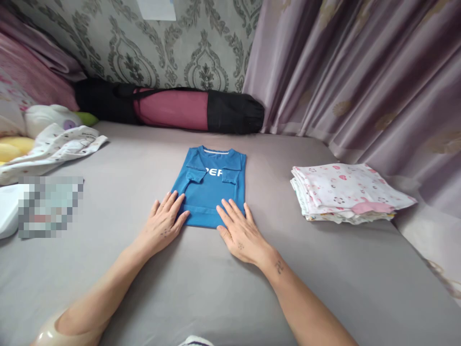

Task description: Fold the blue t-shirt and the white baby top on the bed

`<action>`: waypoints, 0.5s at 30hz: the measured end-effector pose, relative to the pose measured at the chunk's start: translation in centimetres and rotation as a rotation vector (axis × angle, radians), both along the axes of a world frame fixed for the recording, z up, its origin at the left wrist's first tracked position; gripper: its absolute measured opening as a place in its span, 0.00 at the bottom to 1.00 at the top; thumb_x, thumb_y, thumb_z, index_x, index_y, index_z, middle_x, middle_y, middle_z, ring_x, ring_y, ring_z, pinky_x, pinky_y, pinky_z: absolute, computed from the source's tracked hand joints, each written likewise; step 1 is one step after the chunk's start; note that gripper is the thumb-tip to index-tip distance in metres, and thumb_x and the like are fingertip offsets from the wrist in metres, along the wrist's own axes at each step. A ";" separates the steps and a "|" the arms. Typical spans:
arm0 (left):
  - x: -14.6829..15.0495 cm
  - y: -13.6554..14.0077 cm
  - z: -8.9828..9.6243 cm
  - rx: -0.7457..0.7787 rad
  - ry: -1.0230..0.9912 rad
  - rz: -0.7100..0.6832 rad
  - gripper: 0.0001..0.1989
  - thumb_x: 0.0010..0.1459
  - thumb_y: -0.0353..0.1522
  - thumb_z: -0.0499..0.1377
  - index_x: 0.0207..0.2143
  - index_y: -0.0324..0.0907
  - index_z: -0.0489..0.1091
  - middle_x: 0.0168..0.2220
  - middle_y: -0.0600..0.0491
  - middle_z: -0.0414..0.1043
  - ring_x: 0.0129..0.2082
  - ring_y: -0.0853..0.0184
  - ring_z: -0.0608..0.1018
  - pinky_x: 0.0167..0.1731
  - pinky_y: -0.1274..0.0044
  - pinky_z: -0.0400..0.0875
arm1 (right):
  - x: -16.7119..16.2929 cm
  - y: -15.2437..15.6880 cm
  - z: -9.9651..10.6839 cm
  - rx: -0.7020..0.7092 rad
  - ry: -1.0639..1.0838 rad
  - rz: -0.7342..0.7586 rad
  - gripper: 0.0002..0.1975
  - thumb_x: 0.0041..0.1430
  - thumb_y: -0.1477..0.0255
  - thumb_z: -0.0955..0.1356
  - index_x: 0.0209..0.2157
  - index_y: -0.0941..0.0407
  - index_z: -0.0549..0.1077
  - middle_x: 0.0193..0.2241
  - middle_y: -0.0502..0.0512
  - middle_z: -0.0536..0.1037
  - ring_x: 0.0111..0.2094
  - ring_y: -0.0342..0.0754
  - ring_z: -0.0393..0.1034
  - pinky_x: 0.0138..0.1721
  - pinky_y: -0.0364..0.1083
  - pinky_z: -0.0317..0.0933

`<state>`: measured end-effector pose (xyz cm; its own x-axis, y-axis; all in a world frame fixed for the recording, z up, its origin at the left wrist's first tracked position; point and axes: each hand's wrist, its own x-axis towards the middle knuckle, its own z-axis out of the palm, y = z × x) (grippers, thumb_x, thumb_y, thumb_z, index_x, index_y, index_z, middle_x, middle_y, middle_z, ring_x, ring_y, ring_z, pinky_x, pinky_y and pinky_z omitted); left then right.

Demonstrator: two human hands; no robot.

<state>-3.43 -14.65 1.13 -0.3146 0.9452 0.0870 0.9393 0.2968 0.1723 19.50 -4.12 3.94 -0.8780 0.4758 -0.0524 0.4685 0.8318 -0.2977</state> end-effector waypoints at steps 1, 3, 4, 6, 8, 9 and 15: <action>-0.1 0.0 0.1 0.012 -0.002 0.005 0.29 0.67 0.42 0.42 0.64 0.35 0.55 0.66 0.38 0.52 0.67 0.51 0.53 0.62 0.54 0.50 | 0.1 0.1 0.0 -0.003 0.006 -0.018 0.28 0.71 0.61 0.51 0.68 0.53 0.44 0.69 0.54 0.41 0.69 0.50 0.32 0.67 0.63 0.34; -0.4 -0.1 0.2 0.050 0.007 0.015 0.29 0.68 0.41 0.41 0.64 0.35 0.55 0.66 0.38 0.53 0.67 0.51 0.53 0.63 0.53 0.50 | 0.3 0.3 -0.2 0.012 0.017 -0.074 0.28 0.71 0.61 0.50 0.69 0.53 0.41 0.69 0.54 0.40 0.69 0.49 0.31 0.67 0.63 0.34; -0.5 -0.1 0.2 0.071 0.016 0.017 0.28 0.68 0.41 0.41 0.64 0.35 0.55 0.66 0.38 0.53 0.67 0.51 0.53 0.63 0.53 0.49 | 0.4 0.4 -0.3 0.028 0.022 -0.107 0.29 0.71 0.61 0.50 0.69 0.53 0.40 0.69 0.55 0.40 0.69 0.50 0.32 0.67 0.63 0.34; -0.7 -0.2 -0.1 0.100 0.034 0.009 0.28 0.68 0.41 0.41 0.64 0.35 0.55 0.66 0.38 0.53 0.67 0.52 0.53 0.63 0.54 0.49 | 0.5 0.7 -0.7 0.066 0.030 -0.164 0.29 0.71 0.60 0.50 0.69 0.54 0.38 0.69 0.56 0.41 0.69 0.50 0.33 0.66 0.64 0.34; -0.8 -0.2 -0.6 0.108 0.043 -0.010 0.28 0.68 0.42 0.41 0.64 0.36 0.55 0.65 0.38 0.54 0.67 0.52 0.54 0.63 0.55 0.50 | 0.6 1.0 -1.1 0.093 0.029 -0.199 0.30 0.71 0.60 0.50 0.69 0.54 0.37 0.69 0.57 0.42 0.69 0.51 0.34 0.66 0.64 0.35; -0.8 -0.2 -0.8 0.104 0.044 -0.020 0.29 0.67 0.42 0.41 0.64 0.36 0.55 0.65 0.38 0.54 0.67 0.52 0.55 0.63 0.55 0.51 | 0.7 1.1 -1.2 0.097 0.023 -0.208 0.30 0.70 0.60 0.50 0.69 0.55 0.36 0.69 0.58 0.43 0.69 0.51 0.35 0.66 0.64 0.35; -0.8 -0.2 -1.3 0.056 0.043 -0.036 0.30 0.67 0.44 0.41 0.64 0.35 0.55 0.66 0.39 0.53 0.67 0.54 0.54 0.63 0.58 0.51 | 0.6 1.0 -1.6 0.075 -0.033 -0.229 0.31 0.70 0.58 0.49 0.69 0.58 0.42 0.68 0.58 0.43 0.69 0.51 0.36 0.67 0.62 0.35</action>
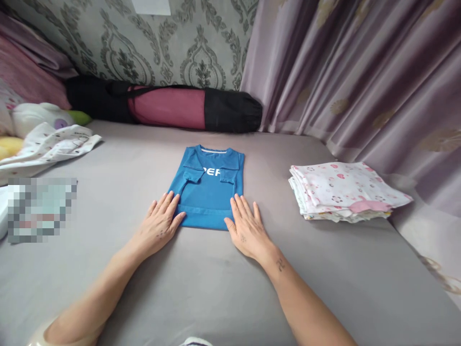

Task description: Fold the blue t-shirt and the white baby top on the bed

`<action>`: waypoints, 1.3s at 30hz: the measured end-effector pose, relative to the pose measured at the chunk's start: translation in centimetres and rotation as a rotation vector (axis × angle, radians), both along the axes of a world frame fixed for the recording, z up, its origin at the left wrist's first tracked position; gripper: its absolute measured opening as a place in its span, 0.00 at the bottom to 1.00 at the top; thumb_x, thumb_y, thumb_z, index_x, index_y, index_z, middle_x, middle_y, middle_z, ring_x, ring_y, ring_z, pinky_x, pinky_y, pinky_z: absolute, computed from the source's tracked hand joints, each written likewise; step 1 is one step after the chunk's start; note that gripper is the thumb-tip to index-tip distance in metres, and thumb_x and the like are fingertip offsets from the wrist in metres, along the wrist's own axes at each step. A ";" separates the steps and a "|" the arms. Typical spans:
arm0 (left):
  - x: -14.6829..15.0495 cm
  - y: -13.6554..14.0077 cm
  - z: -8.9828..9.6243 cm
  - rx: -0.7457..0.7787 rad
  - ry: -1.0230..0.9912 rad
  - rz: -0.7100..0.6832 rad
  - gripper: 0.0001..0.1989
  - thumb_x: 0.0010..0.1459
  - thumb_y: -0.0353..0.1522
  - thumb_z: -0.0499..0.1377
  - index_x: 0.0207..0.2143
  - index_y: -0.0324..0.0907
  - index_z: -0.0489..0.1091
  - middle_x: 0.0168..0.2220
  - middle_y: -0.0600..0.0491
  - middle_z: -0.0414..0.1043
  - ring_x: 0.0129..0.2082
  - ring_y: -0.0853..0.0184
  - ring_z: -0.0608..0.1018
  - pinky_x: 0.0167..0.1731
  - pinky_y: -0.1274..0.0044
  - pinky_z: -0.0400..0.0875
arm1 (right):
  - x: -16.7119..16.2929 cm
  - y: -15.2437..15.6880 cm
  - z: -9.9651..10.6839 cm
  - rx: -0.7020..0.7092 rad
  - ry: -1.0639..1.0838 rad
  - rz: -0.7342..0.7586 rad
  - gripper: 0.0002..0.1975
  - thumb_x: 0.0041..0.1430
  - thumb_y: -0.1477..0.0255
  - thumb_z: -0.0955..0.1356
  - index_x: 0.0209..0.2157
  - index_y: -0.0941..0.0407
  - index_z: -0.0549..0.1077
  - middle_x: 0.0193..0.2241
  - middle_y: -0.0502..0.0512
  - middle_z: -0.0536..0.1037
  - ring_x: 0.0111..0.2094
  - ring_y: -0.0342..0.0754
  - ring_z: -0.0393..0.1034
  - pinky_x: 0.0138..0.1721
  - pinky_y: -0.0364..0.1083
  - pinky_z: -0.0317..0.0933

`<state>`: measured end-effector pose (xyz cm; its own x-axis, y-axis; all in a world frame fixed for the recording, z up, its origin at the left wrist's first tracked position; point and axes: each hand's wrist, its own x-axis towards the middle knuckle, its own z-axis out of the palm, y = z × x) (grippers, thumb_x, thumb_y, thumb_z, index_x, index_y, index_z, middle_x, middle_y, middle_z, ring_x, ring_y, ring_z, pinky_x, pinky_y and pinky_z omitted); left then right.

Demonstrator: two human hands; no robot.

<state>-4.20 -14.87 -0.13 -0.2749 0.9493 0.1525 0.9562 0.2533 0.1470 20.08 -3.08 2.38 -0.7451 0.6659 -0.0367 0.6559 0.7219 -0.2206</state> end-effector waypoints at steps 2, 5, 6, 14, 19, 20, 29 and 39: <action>0.0 0.0 0.3 -0.020 -0.015 0.006 0.30 0.67 0.44 0.42 0.64 0.35 0.54 0.66 0.39 0.53 0.67 0.54 0.53 0.63 0.57 0.50 | 0.0 0.0 0.0 0.002 -0.007 -0.005 0.31 0.70 0.59 0.50 0.68 0.59 0.43 0.68 0.58 0.42 0.69 0.51 0.36 0.67 0.62 0.34; 0.0 -0.1 0.8 -0.025 -0.045 0.006 0.30 0.67 0.44 0.43 0.64 0.35 0.55 0.66 0.38 0.53 0.67 0.52 0.53 0.63 0.54 0.48 | 0.0 0.0 -0.1 0.010 -0.004 -0.012 0.31 0.70 0.59 0.50 0.68 0.60 0.44 0.68 0.58 0.43 0.69 0.52 0.36 0.66 0.63 0.35; -0.1 -0.2 1.0 -0.006 -0.052 -0.011 0.29 0.67 0.44 0.43 0.64 0.36 0.56 0.66 0.38 0.54 0.67 0.52 0.53 0.63 0.53 0.48 | 0.0 0.0 0.0 0.011 -0.001 -0.014 0.31 0.70 0.59 0.50 0.68 0.60 0.44 0.68 0.59 0.43 0.69 0.52 0.36 0.66 0.63 0.35; 0.0 -0.2 1.6 0.162 -0.121 -0.371 0.18 0.61 0.44 0.57 0.50 0.49 0.70 0.56 0.47 0.68 0.56 0.57 0.68 0.56 0.61 0.59 | -0.5 -0.6 1.2 0.132 0.178 0.061 0.26 0.69 0.63 0.57 0.64 0.57 0.58 0.65 0.60 0.57 0.67 0.54 0.45 0.66 0.62 0.38; 0.5 -0.1 1.9 0.159 -0.153 -0.442 0.10 0.65 0.38 0.55 0.43 0.47 0.73 0.46 0.51 0.74 0.47 0.63 0.72 0.48 0.68 0.62 | -1.1 -1.7 1.6 0.145 0.377 0.197 0.13 0.65 0.68 0.64 0.50 0.53 0.73 0.52 0.58 0.73 0.55 0.51 0.64 0.60 0.57 0.52; 0.6 -0.1 2.0 0.163 -0.150 -0.452 0.10 0.65 0.37 0.53 0.42 0.46 0.73 0.45 0.51 0.74 0.46 0.63 0.73 0.47 0.68 0.62 | -1.2 -1.9 1.6 0.134 0.394 0.216 0.12 0.65 0.70 0.65 0.47 0.53 0.74 0.49 0.57 0.75 0.52 0.50 0.66 0.59 0.55 0.54; 1.5 -0.1 3.1 0.207 -0.097 -0.457 0.12 0.69 0.33 0.47 0.42 0.42 0.70 0.42 0.50 0.76 0.41 0.66 0.75 0.42 0.72 0.64 | -1.4 -2.3 1.1 0.099 0.397 0.242 0.13 0.62 0.71 0.68 0.48 0.55 0.73 0.48 0.57 0.74 0.51 0.52 0.66 0.54 0.53 0.60; 1.0 0.0 2.8 0.156 -0.060 -0.398 0.10 0.66 0.34 0.51 0.46 0.42 0.67 0.48 0.48 0.75 0.47 0.61 0.75 0.44 0.70 0.66 | -1.1 -0.7 -0.1 0.136 0.447 0.143 0.17 0.64 0.80 0.61 0.50 0.54 0.73 0.47 0.57 0.75 0.51 0.51 0.67 0.53 0.52 0.65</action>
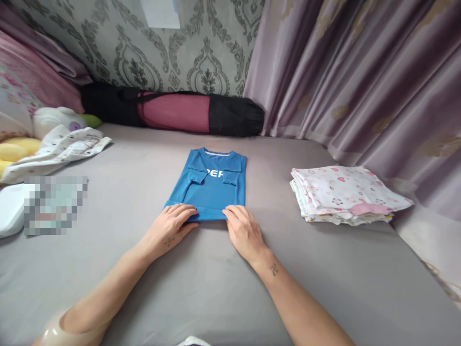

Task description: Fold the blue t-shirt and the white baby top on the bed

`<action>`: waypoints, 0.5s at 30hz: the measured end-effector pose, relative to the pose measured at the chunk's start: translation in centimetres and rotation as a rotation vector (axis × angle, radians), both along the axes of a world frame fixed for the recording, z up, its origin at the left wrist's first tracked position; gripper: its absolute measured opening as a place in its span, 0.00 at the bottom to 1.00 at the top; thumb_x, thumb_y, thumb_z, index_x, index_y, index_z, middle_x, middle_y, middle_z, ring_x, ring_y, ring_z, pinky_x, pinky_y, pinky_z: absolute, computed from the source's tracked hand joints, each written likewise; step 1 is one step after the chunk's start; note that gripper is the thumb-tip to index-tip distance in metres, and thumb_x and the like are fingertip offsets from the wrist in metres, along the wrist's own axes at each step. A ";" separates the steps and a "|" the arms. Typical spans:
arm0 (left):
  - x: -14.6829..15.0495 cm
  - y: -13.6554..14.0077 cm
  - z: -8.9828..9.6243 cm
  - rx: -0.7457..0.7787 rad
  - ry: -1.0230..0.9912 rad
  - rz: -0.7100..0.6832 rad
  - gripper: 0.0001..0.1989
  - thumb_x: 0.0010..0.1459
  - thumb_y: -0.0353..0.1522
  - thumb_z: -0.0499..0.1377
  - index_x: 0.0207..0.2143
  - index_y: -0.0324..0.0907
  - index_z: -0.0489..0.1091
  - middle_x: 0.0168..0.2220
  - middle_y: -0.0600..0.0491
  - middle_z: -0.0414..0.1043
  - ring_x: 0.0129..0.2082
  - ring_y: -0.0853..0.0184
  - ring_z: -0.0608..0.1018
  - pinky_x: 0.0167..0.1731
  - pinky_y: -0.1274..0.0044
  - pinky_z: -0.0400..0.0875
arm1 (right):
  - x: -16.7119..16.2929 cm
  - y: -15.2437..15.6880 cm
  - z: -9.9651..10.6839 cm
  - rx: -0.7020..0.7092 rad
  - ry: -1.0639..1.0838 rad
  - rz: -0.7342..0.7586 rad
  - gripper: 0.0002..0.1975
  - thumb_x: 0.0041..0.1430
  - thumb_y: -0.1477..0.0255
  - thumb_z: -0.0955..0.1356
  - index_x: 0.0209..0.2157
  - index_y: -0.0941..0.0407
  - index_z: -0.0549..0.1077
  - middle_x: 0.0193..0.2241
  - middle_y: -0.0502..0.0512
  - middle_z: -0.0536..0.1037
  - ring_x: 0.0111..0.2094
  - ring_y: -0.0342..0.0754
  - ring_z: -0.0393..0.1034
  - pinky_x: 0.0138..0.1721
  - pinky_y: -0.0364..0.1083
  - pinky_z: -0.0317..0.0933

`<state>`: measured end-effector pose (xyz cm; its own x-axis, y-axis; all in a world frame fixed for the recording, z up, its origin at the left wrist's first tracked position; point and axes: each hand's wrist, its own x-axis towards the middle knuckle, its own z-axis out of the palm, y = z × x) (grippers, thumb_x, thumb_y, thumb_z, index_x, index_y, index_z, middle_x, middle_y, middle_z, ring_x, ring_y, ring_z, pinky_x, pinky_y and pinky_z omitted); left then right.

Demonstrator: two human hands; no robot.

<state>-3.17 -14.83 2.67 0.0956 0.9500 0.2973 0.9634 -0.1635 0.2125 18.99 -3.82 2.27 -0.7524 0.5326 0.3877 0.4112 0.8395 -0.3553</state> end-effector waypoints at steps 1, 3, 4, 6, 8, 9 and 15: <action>-0.2 0.0 -0.1 -0.006 0.012 0.015 0.10 0.65 0.32 0.52 0.47 0.42 0.67 0.49 0.48 0.74 0.48 0.60 0.74 0.45 0.69 0.66 | 0.0 0.1 0.0 -0.004 0.008 -0.013 0.17 0.64 0.79 0.61 0.50 0.55 0.73 0.47 0.57 0.76 0.51 0.51 0.67 0.52 0.52 0.65; -0.7 -0.1 -0.2 -0.016 0.030 0.055 0.14 0.63 0.26 0.50 0.49 0.42 0.67 0.50 0.48 0.73 0.49 0.60 0.74 0.46 0.68 0.66 | 0.1 0.2 0.0 -0.007 0.015 -0.038 0.16 0.64 0.79 0.61 0.50 0.55 0.73 0.47 0.58 0.76 0.50 0.51 0.68 0.52 0.52 0.66; -0.9 -0.1 -0.3 -0.020 0.034 0.079 0.16 0.61 0.24 0.49 0.49 0.42 0.67 0.51 0.47 0.73 0.50 0.60 0.74 0.47 0.67 0.67 | 0.1 0.2 0.0 -0.007 0.016 -0.051 0.16 0.64 0.79 0.62 0.50 0.56 0.73 0.47 0.58 0.76 0.50 0.51 0.69 0.52 0.52 0.66; -1.4 -0.2 -0.3 -0.028 0.029 0.129 0.19 0.59 0.22 0.48 0.50 0.42 0.68 0.52 0.47 0.72 0.51 0.59 0.74 0.47 0.67 0.68 | 0.3 0.4 0.0 -0.006 0.014 -0.071 0.16 0.64 0.79 0.62 0.51 0.56 0.73 0.47 0.59 0.76 0.50 0.51 0.70 0.52 0.52 0.66; -1.9 -0.4 -0.3 -0.041 0.011 0.173 0.21 0.58 0.22 0.47 0.51 0.41 0.68 0.54 0.46 0.71 0.53 0.60 0.73 0.48 0.67 0.68 | 0.5 0.6 -0.1 -0.007 0.011 -0.085 0.17 0.64 0.78 0.62 0.51 0.56 0.72 0.48 0.59 0.76 0.50 0.51 0.70 0.51 0.51 0.67; -2.2 -0.5 -0.3 -0.048 0.000 0.190 0.22 0.57 0.22 0.47 0.52 0.41 0.68 0.55 0.46 0.70 0.54 0.60 0.73 0.49 0.67 0.69 | 0.6 0.7 -0.1 -0.009 0.006 -0.087 0.17 0.64 0.79 0.62 0.52 0.57 0.72 0.48 0.59 0.76 0.50 0.51 0.70 0.52 0.51 0.67; -3.0 -0.8 -0.2 -0.125 -0.035 0.208 0.28 0.53 0.20 0.47 0.55 0.40 0.67 0.57 0.47 0.69 0.57 0.62 0.71 0.57 0.68 0.65 | 1.4 1.2 -0.4 -0.001 -0.092 -0.053 0.25 0.60 0.86 0.57 0.54 0.57 0.71 0.53 0.57 0.74 0.55 0.49 0.68 0.56 0.51 0.65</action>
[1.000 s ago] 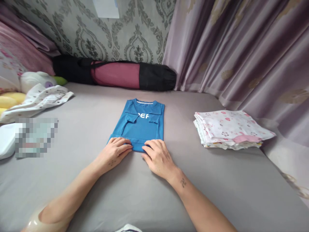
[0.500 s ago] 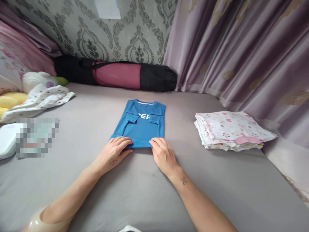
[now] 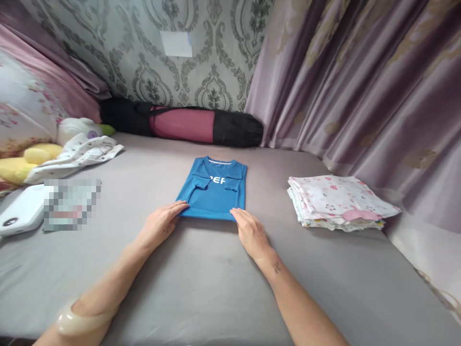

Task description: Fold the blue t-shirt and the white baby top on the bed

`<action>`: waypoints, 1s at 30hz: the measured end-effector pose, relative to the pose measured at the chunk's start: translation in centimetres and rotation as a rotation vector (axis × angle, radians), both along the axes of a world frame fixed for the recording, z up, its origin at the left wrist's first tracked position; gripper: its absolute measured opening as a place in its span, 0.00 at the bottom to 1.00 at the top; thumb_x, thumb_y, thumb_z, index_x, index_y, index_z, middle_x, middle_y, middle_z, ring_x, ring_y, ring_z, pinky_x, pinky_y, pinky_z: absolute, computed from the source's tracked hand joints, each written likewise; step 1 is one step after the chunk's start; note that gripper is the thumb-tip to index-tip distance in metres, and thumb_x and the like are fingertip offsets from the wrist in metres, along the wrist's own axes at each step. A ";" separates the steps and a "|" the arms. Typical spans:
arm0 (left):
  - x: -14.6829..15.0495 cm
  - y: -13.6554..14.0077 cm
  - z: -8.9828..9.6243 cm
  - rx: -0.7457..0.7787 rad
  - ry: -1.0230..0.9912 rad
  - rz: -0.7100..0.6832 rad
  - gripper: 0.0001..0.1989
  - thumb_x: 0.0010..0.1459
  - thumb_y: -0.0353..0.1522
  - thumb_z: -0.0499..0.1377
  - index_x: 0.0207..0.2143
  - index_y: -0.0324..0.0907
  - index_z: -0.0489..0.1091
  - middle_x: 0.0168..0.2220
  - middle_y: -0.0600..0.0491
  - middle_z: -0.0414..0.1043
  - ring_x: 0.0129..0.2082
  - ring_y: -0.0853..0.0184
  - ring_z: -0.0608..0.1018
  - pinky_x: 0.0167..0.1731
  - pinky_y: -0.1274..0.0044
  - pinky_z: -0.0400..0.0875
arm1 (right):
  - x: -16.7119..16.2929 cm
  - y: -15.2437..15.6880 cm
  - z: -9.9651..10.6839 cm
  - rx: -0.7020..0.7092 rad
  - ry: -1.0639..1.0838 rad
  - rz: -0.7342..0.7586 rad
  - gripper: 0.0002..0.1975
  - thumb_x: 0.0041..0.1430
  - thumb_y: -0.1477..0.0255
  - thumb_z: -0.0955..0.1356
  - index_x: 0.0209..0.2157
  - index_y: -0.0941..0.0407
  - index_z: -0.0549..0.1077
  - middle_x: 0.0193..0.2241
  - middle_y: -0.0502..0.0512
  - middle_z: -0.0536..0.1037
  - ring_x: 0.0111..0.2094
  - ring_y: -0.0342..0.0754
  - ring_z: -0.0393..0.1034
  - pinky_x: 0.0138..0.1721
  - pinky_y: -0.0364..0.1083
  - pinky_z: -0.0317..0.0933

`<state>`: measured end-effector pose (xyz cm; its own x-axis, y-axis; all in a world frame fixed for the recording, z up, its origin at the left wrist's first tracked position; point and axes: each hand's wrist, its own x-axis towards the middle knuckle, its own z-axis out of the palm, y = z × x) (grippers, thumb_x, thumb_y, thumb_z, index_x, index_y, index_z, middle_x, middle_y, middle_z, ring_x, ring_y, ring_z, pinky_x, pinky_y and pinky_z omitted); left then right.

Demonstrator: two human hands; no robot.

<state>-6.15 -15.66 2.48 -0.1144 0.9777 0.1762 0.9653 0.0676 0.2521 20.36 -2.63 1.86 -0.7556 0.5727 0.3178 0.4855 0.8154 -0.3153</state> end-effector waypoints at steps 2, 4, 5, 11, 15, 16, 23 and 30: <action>-0.2 -0.1 0.3 -0.003 0.001 -0.029 0.29 0.51 0.19 0.47 0.54 0.41 0.68 0.57 0.48 0.69 0.57 0.62 0.71 0.58 0.68 0.64 | 0.3 0.0 0.2 0.023 -0.036 0.030 0.26 0.60 0.86 0.56 0.54 0.58 0.71 0.53 0.58 0.74 0.55 0.50 0.68 0.56 0.51 0.64; -0.4 -0.3 0.5 0.014 0.010 -0.060 0.30 0.50 0.19 0.47 0.54 0.41 0.68 0.57 0.48 0.69 0.57 0.62 0.71 0.59 0.67 0.63 | 0.6 -0.1 0.6 0.061 -0.058 0.057 0.25 0.60 0.86 0.56 0.54 0.57 0.72 0.53 0.58 0.75 0.55 0.50 0.69 0.56 0.53 0.64; -0.5 -0.5 0.6 0.022 0.019 -0.079 0.30 0.50 0.19 0.47 0.54 0.41 0.68 0.57 0.48 0.69 0.57 0.62 0.71 0.60 0.67 0.62 | 0.9 -0.3 0.9 0.080 -0.063 0.070 0.25 0.60 0.86 0.56 0.54 0.57 0.72 0.53 0.58 0.75 0.55 0.50 0.69 0.57 0.53 0.64; -0.9 -3.7 1.3 0.003 0.007 -0.248 0.30 0.51 0.20 0.47 0.54 0.47 0.68 0.55 0.52 0.72 0.54 0.66 0.75 0.62 0.66 0.58 | 2.9 -2.8 3.3 0.020 -0.105 0.195 0.26 0.60 0.86 0.58 0.54 0.54 0.72 0.52 0.56 0.76 0.52 0.49 0.71 0.54 0.51 0.66; -0.4 -7.3 3.3 -0.020 -0.099 -0.330 0.30 0.54 0.21 0.47 0.55 0.53 0.67 0.52 0.57 0.75 0.50 0.67 0.77 0.59 0.71 0.63 | 5.2 -5.3 5.3 -0.150 -0.181 0.232 0.27 0.60 0.85 0.58 0.55 0.51 0.71 0.51 0.52 0.76 0.51 0.48 0.72 0.51 0.48 0.67; -0.2 -8.1 3.9 -0.024 -0.134 -0.346 0.29 0.55 0.21 0.47 0.55 0.54 0.68 0.50 0.58 0.76 0.49 0.66 0.78 0.57 0.73 0.66 | 5.7 -5.8 5.8 -0.192 -0.190 0.237 0.27 0.60 0.84 0.58 0.56 0.48 0.71 0.51 0.50 0.76 0.51 0.47 0.72 0.50 0.47 0.67; -0.6 -8.7 5.6 -0.179 -0.415 -0.149 0.16 0.62 0.35 0.50 0.47 0.52 0.73 0.32 0.54 0.77 0.31 0.66 0.77 0.31 0.80 0.71 | 6.4 -5.4 7.8 -0.387 -0.238 0.183 0.17 0.63 0.72 0.64 0.51 0.42 0.73 0.40 0.46 0.81 0.39 0.47 0.76 0.40 0.41 0.67; -1.1 -3.7 4.6 -0.115 -0.894 0.034 0.16 0.58 0.45 0.54 0.33 0.41 0.70 0.25 0.57 0.66 0.25 0.70 0.67 0.25 0.80 0.63 | 3.4 -1.5 7.4 -0.597 -0.079 -0.032 0.13 0.63 0.64 0.63 0.44 0.51 0.75 0.35 0.47 0.80 0.34 0.45 0.73 0.36 0.42 0.64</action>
<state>-7.28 -19.37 7.09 -0.1910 0.9773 -0.0912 0.4091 0.1637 0.8977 23.77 -4.10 9.26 -0.7436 0.6574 -0.1224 0.5473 0.4931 -0.6762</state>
